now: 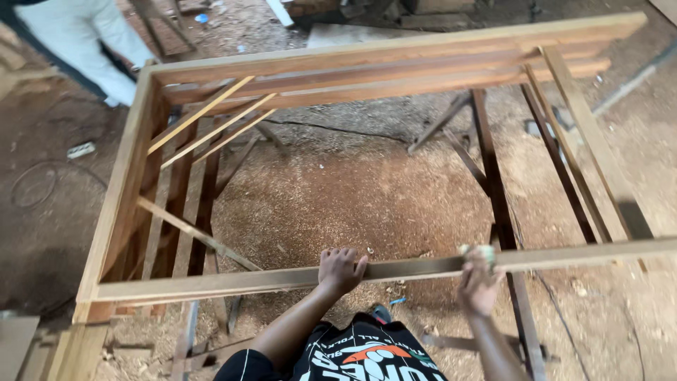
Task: The person sands the surfaces and edges of a large wooden frame using a small piece of sandpaper held in their hand.
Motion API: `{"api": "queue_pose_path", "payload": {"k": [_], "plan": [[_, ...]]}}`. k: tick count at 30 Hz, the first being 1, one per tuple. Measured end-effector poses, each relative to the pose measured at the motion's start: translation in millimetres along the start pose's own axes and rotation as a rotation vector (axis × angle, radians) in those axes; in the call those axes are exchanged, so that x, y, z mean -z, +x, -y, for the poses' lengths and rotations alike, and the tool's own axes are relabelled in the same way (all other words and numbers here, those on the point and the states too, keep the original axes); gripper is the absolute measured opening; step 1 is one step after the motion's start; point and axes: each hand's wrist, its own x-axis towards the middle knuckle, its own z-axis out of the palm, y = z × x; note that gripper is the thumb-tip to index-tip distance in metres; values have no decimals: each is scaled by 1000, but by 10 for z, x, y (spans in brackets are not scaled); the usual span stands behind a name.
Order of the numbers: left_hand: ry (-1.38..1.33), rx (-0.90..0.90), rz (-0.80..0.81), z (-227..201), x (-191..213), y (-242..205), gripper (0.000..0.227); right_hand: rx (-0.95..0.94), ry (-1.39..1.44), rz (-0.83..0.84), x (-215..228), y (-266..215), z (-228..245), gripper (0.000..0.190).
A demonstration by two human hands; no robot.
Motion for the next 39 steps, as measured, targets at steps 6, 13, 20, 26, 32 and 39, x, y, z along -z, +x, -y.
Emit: {"api": "queue_pose_path", "payload": {"k": [6,13,20,26,32,39], "plan": [[-3,90,75,-2,-49,-2,45,613,-27,-41,-17,94,-385,39],[57,36,-128,52,-220,-35,41,249,-182,-226,138,564,-727,32],[47,27,-161,84,-270,16,40,786,-125,-316,-28,60,-342,34],[67,57,-93,61,-227,8,40,463,-280,-383,605,561,-951,31],[48,28,-231,65,-254,-4,36,536,-57,-315,247,191,-330,33],[47,58,-162,59,-218,-5,37,538,-147,-120,307,386,-769,40]]}}
